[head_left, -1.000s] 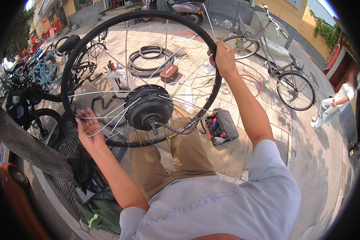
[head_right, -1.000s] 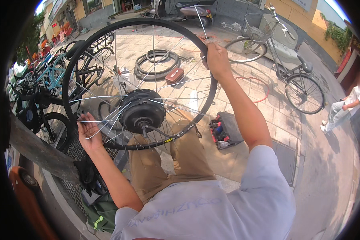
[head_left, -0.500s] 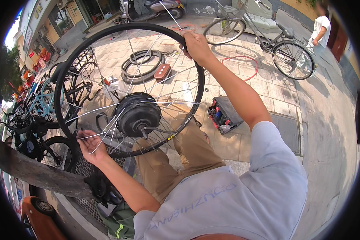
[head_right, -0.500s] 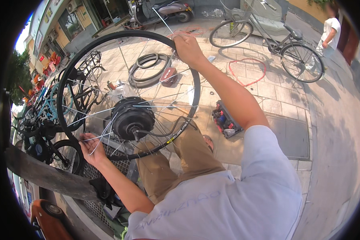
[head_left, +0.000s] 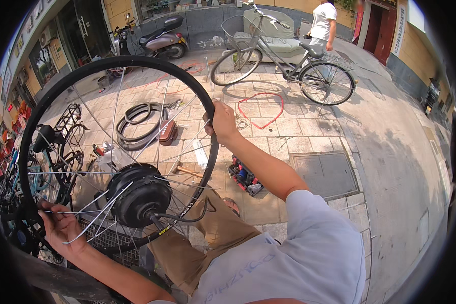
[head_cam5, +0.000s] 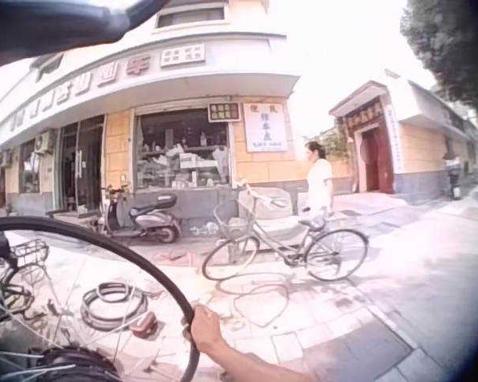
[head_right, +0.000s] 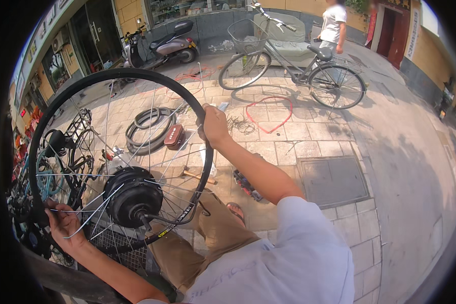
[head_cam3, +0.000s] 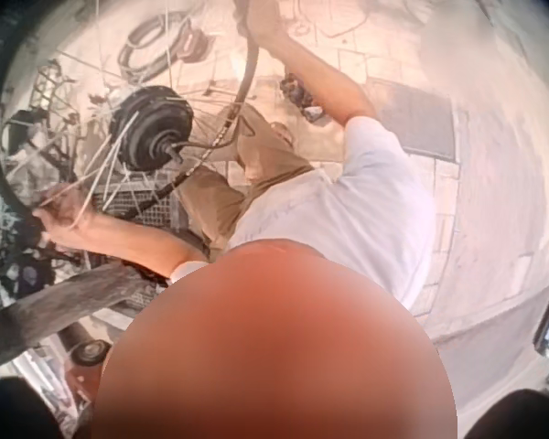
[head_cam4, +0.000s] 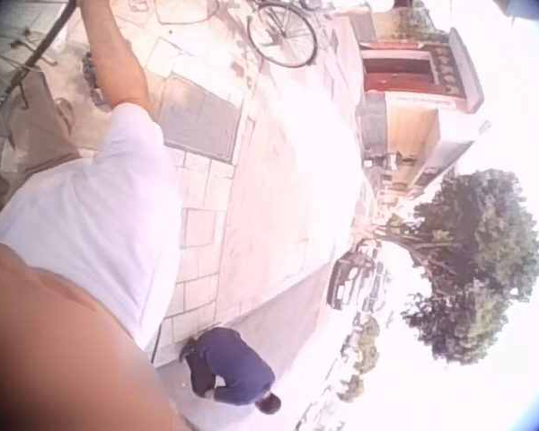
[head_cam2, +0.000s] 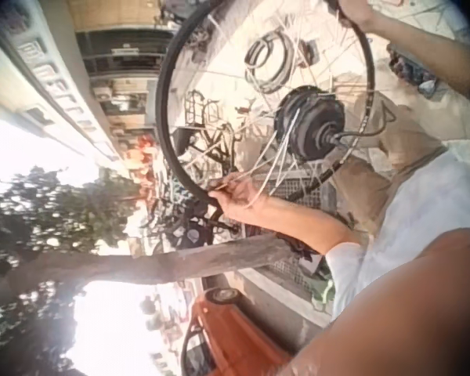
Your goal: The person laces a bicycle wheel by inserting spokes through the hub and rim, threading them through existing spokes, and securing them with nipples. The person rotates the wheel to access different sections and continues the lacing process.
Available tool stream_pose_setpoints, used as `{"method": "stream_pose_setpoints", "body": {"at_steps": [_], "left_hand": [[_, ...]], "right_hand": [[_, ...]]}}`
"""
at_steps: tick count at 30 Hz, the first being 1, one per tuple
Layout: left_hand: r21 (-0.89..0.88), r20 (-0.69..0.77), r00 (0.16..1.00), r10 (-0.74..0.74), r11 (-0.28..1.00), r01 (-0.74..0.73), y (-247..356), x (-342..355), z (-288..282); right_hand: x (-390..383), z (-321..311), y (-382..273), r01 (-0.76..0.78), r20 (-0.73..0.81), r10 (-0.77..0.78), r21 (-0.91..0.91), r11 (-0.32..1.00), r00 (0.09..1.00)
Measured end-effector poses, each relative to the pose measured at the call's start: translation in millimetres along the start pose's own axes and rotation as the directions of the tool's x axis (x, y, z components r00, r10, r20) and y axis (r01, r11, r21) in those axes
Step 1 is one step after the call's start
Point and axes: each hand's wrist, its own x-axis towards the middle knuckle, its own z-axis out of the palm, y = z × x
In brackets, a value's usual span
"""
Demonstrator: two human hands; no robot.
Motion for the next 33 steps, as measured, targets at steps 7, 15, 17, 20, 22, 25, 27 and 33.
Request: {"method": "stream_pose_setpoints", "body": {"at_steps": [7,15,17,20,22,25,27,33], "left_hand": [[0.257,-0.261,0.920,0.292,0.940,-0.225,-64.5,13.1,0.9],[0.199,-0.063,0.975,0.215,0.960,-0.199,-65.7,-3.3,-6.7],[0.229,-0.082,0.979,0.185,0.960,-0.162,-61.9,2.3,-3.8],[0.198,-0.129,0.977,0.172,0.969,-0.145,-61.5,9.6,-2.8],[0.152,-0.156,0.975,0.156,0.980,-0.132,-58.0,19.5,-12.3],[0.115,-0.238,0.956,0.171,0.982,-0.147,-56.6,23.5,-15.3],[0.123,-0.272,0.942,0.196,0.978,-0.168,-56.0,27.1,-12.0],[0.109,-0.426,0.868,0.256,0.967,-0.231,-100.0,60.8,7.1]], "right_hand": [[-21.2,-45.5,49.0,-0.085,-0.031,0.085,0.018,0.996,0.996],[-6.3,-38.0,46.7,-0.048,0.017,0.048,-0.024,0.999,0.999],[-6.5,-39.0,50.2,-0.114,-0.034,0.112,-0.055,0.992,0.993],[-8.1,-35.0,49.9,-0.130,-0.050,0.128,-0.054,0.990,0.991],[-2.7,-32.7,48.2,-0.126,-0.028,0.124,-0.069,0.990,0.992],[-2.2,-24.9,47.2,-0.166,-0.023,0.165,-0.080,0.983,0.986],[3.7,-18.9,54.6,-0.167,-0.032,0.165,-0.067,0.984,0.986],[0.9,-18.6,37.7,-0.244,-0.073,0.238,-0.075,0.967,0.968]]}}
